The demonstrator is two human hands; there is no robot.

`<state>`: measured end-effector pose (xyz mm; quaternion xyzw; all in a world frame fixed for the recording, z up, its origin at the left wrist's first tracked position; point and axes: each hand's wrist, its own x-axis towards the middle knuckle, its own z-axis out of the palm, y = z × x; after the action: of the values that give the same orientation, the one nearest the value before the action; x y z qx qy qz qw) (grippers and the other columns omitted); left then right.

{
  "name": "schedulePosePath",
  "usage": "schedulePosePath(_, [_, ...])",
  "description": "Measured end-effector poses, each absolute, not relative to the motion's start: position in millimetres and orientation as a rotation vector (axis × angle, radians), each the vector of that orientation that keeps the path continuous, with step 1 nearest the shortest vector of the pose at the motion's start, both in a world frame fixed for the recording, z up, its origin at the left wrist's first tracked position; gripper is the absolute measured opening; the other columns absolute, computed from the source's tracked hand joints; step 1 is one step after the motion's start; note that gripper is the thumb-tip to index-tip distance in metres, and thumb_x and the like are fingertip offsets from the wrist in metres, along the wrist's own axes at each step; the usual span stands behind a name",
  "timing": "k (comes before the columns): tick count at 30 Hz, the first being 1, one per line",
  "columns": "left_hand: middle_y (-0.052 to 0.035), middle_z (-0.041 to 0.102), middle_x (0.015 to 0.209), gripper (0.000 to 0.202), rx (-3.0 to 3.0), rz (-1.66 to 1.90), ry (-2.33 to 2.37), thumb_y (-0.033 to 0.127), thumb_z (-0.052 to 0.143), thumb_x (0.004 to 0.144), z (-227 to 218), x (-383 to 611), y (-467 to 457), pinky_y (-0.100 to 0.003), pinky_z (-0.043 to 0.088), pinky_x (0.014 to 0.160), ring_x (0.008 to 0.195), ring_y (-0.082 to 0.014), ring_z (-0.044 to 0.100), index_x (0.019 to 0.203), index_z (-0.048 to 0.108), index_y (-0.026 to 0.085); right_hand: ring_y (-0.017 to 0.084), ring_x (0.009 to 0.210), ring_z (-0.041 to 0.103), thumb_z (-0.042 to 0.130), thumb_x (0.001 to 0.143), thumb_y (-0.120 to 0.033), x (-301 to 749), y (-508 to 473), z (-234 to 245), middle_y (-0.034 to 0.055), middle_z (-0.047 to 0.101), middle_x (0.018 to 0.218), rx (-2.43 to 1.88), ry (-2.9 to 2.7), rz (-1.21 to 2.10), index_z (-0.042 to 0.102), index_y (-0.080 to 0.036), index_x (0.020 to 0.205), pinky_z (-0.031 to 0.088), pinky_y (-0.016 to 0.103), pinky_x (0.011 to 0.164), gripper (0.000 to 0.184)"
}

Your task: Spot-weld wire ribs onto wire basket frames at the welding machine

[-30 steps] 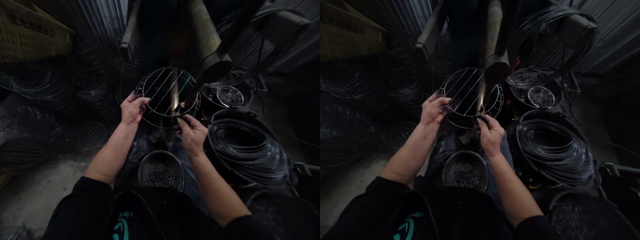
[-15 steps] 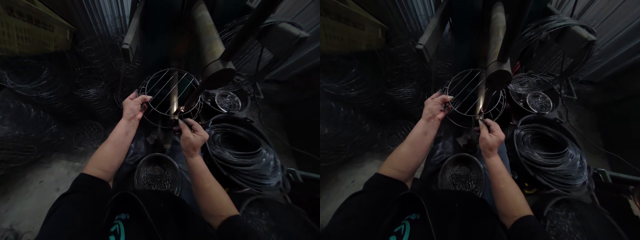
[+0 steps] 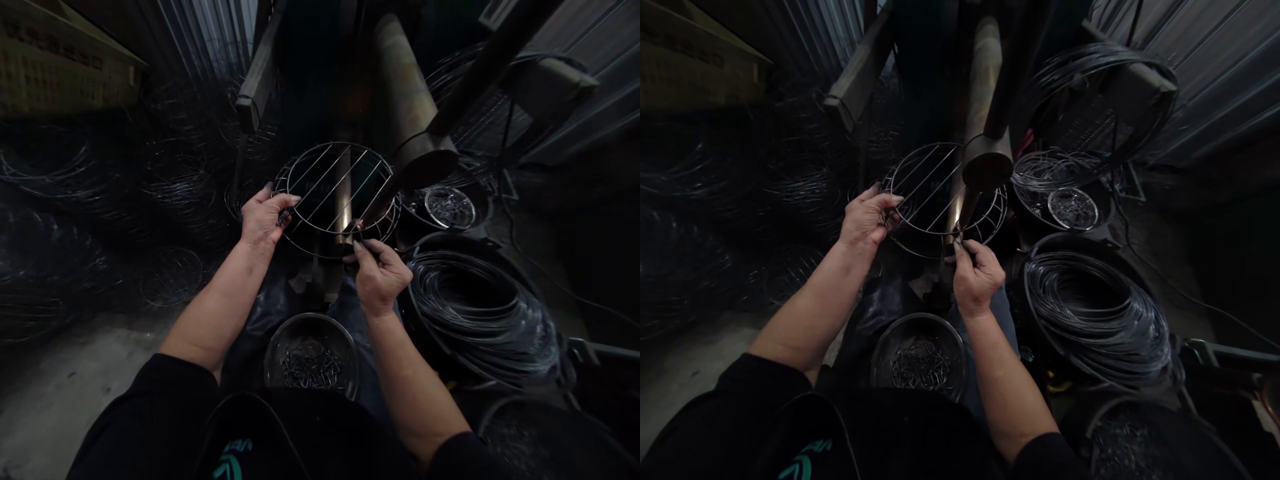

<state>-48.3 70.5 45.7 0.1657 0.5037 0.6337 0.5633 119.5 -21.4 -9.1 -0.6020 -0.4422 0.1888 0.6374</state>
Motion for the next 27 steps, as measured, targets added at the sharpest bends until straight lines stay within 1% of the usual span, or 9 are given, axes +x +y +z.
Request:
schedulePosePath(4, [0.0044, 0.062, 0.068, 0.063, 0.417, 1.477, 1.195, 0.001, 0.078, 0.048, 45.1, -48.4, 72.1, -0.021, 0.042, 0.046, 0.05, -0.0073, 0.054, 0.108, 0.065, 0.019, 0.017, 0.056, 0.066, 0.067, 0.078, -0.033, 118.8, -19.3, -6.3, 0.001, 0.066, 0.066, -1.348, -1.01, 0.431, 0.068, -0.015, 0.083, 0.055, 0.03, 0.06, 0.018])
schedulePosePath(9, [0.0046, 0.059, 0.062, 0.057, 0.41, 1.468, 1.245, 0.002, 0.076, 0.047, 45.8, -46.3, 74.8, -0.021, 0.04, 0.045, 0.05, -0.0094, 0.055, 0.1, 0.063, 0.017, 0.014, 0.052, 0.064, 0.067, 0.077, -0.03, 118.4, -17.3, 1.0, 0.0014, 0.066, 0.072, -1.319, -0.981, 0.477, 0.068, -0.015, 0.08, 0.053, 0.028, 0.055, 0.015])
schedulePosePath(13, [0.0059, 0.057, 0.057, 0.048, 0.4, 1.474, 1.264, 0.001, 0.074, 0.048, 46.8, -45.1, 74.4, -0.02, 0.038, 0.044, 0.048, -0.0086, 0.053, 0.091, 0.06, 0.016, 0.013, 0.048, 0.062, 0.067, 0.076, -0.028, 115.6, -19.3, 7.1, 0.0012, 0.066, 0.072, -1.302, -0.955, 0.521, 0.068, -0.015, 0.08, 0.05, 0.025, 0.05, 0.014])
schedulePosePath(17, [0.0077, 0.054, 0.053, 0.041, 0.427, 1.464, 1.226, 0.001, 0.075, 0.046, 44.8, -46.2, 73.9, -0.018, 0.035, 0.043, 0.046, -0.0066, 0.049, 0.079, 0.056, 0.017, 0.012, 0.046, 0.06, 0.067, 0.074, -0.031, 111.6, -17.9, 12.8, -0.0009, 0.063, 0.065, -1.31, -0.908, 0.567, 0.066, -0.016, 0.076, 0.049, 0.025, 0.047, 0.015])
schedulePosePath(20, [0.0075, 0.055, 0.055, 0.042, 0.44, 1.477, 1.2, 0.003, 0.077, 0.045, 43.2, -45.8, 67.0, -0.017, 0.033, 0.042, 0.046, -0.0061, 0.049, 0.077, 0.054, 0.018, 0.013, 0.047, 0.059, 0.066, 0.076, -0.034, 114.3, -19.5, 16.9, -0.0016, 0.061, 0.061, -1.325, -0.903, 0.634, 0.065, -0.016, 0.077, 0.048, 0.025, 0.045, 0.018])
schedulePosePath(22, [0.0069, 0.057, 0.058, 0.044, 0.407, 1.5, 1.208, 0.006, 0.078, 0.047, 42.5, -45.8, 56.5, -0.017, 0.034, 0.043, 0.047, -0.0067, 0.051, 0.082, 0.056, 0.018, 0.015, 0.055, 0.062, 0.063, 0.08, -0.034, 119.3, -29.7, 18.1, 0.0, 0.063, 0.067, -1.351, -1.011, 0.563, 0.067, -0.017, 0.083, 0.051, 0.027, 0.051, 0.018])
schedulePosePath(25, [0.0064, 0.058, 0.061, 0.045, 0.411, 1.512, 1.191, 0.012, 0.082, 0.047, 40.3, -51.4, 37.2, -0.018, 0.037, 0.045, 0.051, -0.007, 0.052, 0.085, 0.058, 0.019, 0.018, 0.077, 0.066, 0.058, 0.084, -0.03, 123.5, -63.9, 11.3, 0.005, 0.068, 0.084, -1.41, -1.357, 0.325, 0.069, -0.019, 0.09, 0.054, 0.031, 0.07, 0.017])
schedulePosePath(26, [0.0061, 0.059, 0.063, 0.045, 0.418, 1.51, 1.188, 0.015, 0.084, 0.047, 39.1, -55.3, 32.6, -0.018, 0.037, 0.046, 0.052, -0.007, 0.053, 0.085, 0.06, 0.019, 0.019, 0.082, 0.066, 0.055, 0.085, -0.027, 122.3, -78.7, 5.8, 0.0061, 0.068, 0.085, -1.446, -1.556, 0.334, 0.07, -0.019, 0.089, 0.054, 0.032, 0.075, 0.017])
schedulePosePath(27, [0.0055, 0.059, 0.064, 0.044, 0.417, 1.509, 1.195, 0.019, 0.086, 0.048, 37.9, -60.1, 29.9, -0.018, 0.037, 0.046, 0.053, -0.007, 0.053, 0.084, 0.061, 0.019, 0.019, 0.082, 0.066, 0.053, 0.085, -0.023, 119.5, -93.8, -1.2, 0.0064, 0.069, 0.085, -1.497, -1.82, 0.434, 0.071, -0.019, 0.087, 0.053, 0.031, 0.076, 0.018])
